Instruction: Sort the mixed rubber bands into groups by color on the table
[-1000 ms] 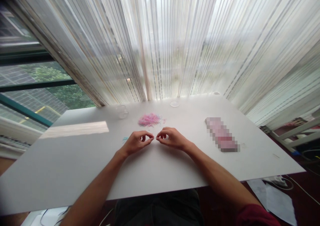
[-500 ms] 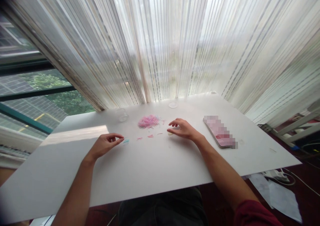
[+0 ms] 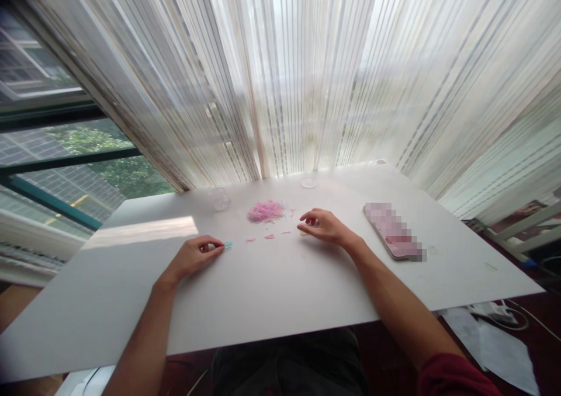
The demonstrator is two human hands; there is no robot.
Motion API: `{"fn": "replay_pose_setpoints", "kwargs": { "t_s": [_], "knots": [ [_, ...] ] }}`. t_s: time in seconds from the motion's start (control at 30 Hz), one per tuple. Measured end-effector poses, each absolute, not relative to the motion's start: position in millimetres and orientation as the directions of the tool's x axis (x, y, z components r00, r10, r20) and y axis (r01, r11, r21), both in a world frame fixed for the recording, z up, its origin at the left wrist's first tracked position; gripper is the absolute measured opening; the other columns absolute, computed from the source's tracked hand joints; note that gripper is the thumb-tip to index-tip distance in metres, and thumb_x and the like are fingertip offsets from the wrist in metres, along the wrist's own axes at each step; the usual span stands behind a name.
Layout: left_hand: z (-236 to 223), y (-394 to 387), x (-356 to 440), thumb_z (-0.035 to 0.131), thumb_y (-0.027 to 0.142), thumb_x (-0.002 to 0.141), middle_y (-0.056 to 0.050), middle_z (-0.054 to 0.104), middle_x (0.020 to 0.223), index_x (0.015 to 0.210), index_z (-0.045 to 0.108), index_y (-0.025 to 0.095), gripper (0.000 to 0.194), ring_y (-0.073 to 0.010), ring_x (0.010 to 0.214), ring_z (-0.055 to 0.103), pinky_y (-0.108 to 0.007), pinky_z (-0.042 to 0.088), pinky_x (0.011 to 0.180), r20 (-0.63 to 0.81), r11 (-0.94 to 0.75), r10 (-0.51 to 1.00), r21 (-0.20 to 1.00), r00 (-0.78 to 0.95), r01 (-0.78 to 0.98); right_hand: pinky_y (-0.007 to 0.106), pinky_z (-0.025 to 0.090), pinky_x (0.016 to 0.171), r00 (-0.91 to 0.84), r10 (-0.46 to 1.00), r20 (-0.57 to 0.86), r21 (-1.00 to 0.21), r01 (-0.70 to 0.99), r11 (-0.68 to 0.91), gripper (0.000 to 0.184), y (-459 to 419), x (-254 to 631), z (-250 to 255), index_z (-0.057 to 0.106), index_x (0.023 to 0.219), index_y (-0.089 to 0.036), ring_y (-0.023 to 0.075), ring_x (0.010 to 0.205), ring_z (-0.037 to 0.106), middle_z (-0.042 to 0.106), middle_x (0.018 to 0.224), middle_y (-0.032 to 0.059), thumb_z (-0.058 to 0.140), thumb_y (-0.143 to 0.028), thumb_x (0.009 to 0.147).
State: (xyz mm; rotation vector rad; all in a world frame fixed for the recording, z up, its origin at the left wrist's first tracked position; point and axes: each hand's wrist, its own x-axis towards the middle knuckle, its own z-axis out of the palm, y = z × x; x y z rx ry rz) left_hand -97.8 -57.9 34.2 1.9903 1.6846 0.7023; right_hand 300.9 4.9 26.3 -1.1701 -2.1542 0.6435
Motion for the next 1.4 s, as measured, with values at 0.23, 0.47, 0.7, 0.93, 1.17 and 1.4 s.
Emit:
{"fn": "replay_pose_setpoints", "kwargs": {
  "t_s": [0.23,0.47,0.7,0.93,1.17,1.4],
  "knots": [
    [34.1,-58.9,-97.1,0.064,0.046,0.081,-0.003,0.07,0.077,0.089,0.077,0.02,0.03,-0.0142,0.062,0.053,-0.025,0.045,0.06,0.108,-0.177,0.984,0.596,0.14,0.784,0.03,0.054,0.071,-0.439,0.858,0.267,-0.662,0.564,0.494,0.034,3.8,300.1,27.8,0.074,0.095,-0.017,0.0174,0.073,0.064,0.068,0.084,0.0073,0.063,-0.048,0.086],
    [35.1,-59.2,-93.7,0.071,0.049,0.074,-0.007,0.066,0.109,0.104,0.073,0.021,0.041,-0.0113,0.061,0.05,-0.025,0.049,0.06,0.149,-0.245,0.969,0.642,0.194,0.726,0.031,0.055,0.075,-0.457,0.865,0.209,-0.681,0.566,0.464,0.034,3.8,303.6,30.1,0.074,0.098,-0.018,0.019,0.08,0.065,0.067,0.089,0.0073,0.065,-0.047,0.084],
    [35.3,-59.6,-92.4,0.066,0.036,0.074,-0.005,0.07,0.098,0.108,0.071,0.02,0.038,-0.0116,0.06,0.051,-0.025,0.049,0.063,0.113,-0.211,0.977,0.639,0.182,0.74,0.032,0.053,0.087,-0.551,0.834,0.041,-0.662,0.61,0.435,0.04,0.1,316.5,35.5,0.071,0.113,-0.024,0.0209,0.093,0.064,0.06,0.108,0.0072,0.072,-0.035,0.075],
    [39.0,-61.1,-91.1,0.067,0.038,0.074,-0.001,0.068,0.075,0.102,0.074,0.021,0.034,-0.0128,0.058,0.05,-0.024,0.047,0.062,0.115,-0.204,0.979,0.609,0.169,0.766,0.033,0.053,0.087,-0.546,0.838,0.002,-0.663,0.626,0.409,0.038,-1.3,313.0,37.8,0.072,0.112,-0.025,0.0214,0.092,0.062,0.057,0.108,0.0074,0.073,-0.036,0.076],
    [35.4,-59.4,-92.5,0.064,0.041,0.077,-0.001,0.066,0.073,0.101,0.075,0.02,0.033,-0.0131,0.059,0.051,-0.024,0.046,0.06,0.122,-0.204,0.979,0.592,0.164,0.78,0.03,0.053,0.081,-0.541,0.839,0.055,-0.66,0.611,0.437,0.027,-0.4,312.1,36.6,0.076,0.103,-0.024,0.0195,0.086,0.063,0.06,0.101,0.0065,0.07,-0.036,0.079],
    [38.2,-60.8,-88.8,0.064,0.042,0.078,0.0,0.065,0.07,0.099,0.076,0.02,0.032,-0.0127,0.057,0.049,-0.023,0.044,0.057,0.102,-0.178,0.984,0.601,0.146,0.779,0.029,0.052,0.076,-0.536,0.843,0.035,-0.647,0.63,0.428,0.026,-0.6,311.8,38.3,0.076,0.102,-0.023,0.0185,0.082,0.063,0.063,0.095,0.0056,0.069,-0.036,0.08]
  ]
}}
